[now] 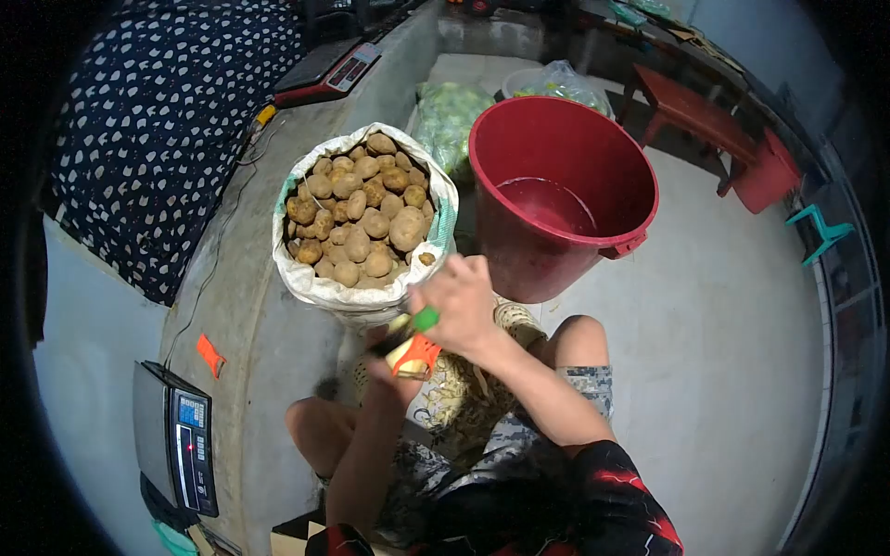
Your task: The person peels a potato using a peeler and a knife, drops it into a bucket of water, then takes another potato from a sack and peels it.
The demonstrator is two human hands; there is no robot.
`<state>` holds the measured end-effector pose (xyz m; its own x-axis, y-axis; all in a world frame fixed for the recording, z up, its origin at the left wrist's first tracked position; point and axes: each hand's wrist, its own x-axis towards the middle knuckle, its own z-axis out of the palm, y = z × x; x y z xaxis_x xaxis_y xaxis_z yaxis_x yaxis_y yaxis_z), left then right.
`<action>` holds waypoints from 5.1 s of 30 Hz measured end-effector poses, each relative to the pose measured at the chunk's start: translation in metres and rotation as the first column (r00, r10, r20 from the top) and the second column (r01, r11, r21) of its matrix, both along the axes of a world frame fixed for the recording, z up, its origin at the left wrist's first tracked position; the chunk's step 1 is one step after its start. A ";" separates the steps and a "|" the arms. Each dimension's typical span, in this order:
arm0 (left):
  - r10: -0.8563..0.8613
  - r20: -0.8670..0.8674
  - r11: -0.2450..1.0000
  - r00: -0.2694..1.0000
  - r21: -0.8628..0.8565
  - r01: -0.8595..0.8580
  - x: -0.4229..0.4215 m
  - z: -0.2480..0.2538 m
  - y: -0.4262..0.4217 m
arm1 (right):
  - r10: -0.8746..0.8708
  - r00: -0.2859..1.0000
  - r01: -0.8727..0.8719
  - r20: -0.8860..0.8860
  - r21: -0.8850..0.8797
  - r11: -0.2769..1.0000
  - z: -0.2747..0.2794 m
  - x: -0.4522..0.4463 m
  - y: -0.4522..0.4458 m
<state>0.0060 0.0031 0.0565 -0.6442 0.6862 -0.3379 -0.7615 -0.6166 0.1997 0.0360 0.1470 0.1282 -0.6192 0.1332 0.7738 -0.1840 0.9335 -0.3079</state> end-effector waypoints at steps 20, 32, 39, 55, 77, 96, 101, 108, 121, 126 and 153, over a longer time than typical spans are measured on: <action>-0.444 -0.138 0.894 0.885 -0.001 0.448 -0.007 -0.020 -0.019 | -0.116 0.990 0.123 0.079 -0.093 0.988 -0.014 -0.014 0.050; -0.091 -0.048 0.996 0.995 -0.006 0.091 0.003 0.001 -0.004 | 0.080 0.996 -0.079 -0.030 0.034 0.996 0.007 0.000 0.005; -0.418 -0.038 0.908 0.907 0.007 0.419 -0.006 -0.004 -0.020 | -0.129 0.953 0.246 0.275 -0.449 0.859 -0.039 -0.017 0.074; -0.328 0.039 0.944 0.944 0.035 0.327 -0.007 -0.007 -0.019 | -0.118 0.925 0.262 0.361 -0.382 0.886 -0.031 -0.012 0.062; 0.015 -0.035 0.987 0.999 -0.160 -0.020 0.000 0.011 -0.002 | 0.025 0.999 -0.024 0.027 -0.025 0.999 0.007 0.003 0.004; -0.049 0.033 0.975 0.998 0.217 0.041 -0.020 -0.018 -0.022 | -0.109 0.930 0.242 0.350 -0.360 0.901 -0.049 -0.018 0.058; 0.055 -0.121 0.979 0.991 -0.188 -0.077 -0.007 -0.004 -0.004 | -0.071 0.996 0.080 0.055 -0.179 0.981 -0.008 -0.007 0.011; -0.315 -0.209 0.941 0.926 -0.199 0.275 -0.003 -0.026 -0.015 | -0.262 0.921 0.320 0.287 -0.178 0.930 -0.041 -0.019 0.076; -0.385 -0.143 0.923 0.912 -0.067 0.379 -0.001 -0.015 -0.014 | -0.286 0.941 0.334 0.182 -0.343 0.878 -0.047 -0.019 0.075; -0.228 0.046 0.964 0.973 0.149 0.219 -0.004 0.004 -0.013 | -0.193 0.945 0.294 0.263 -0.432 0.852 -0.042 -0.015 0.070; -0.005 -0.148 1.000 0.989 0.021 0.008 -0.017 -0.024 -0.012 | -0.064 0.857 0.028 0.512 0.078 0.997 -0.052 0.014 0.011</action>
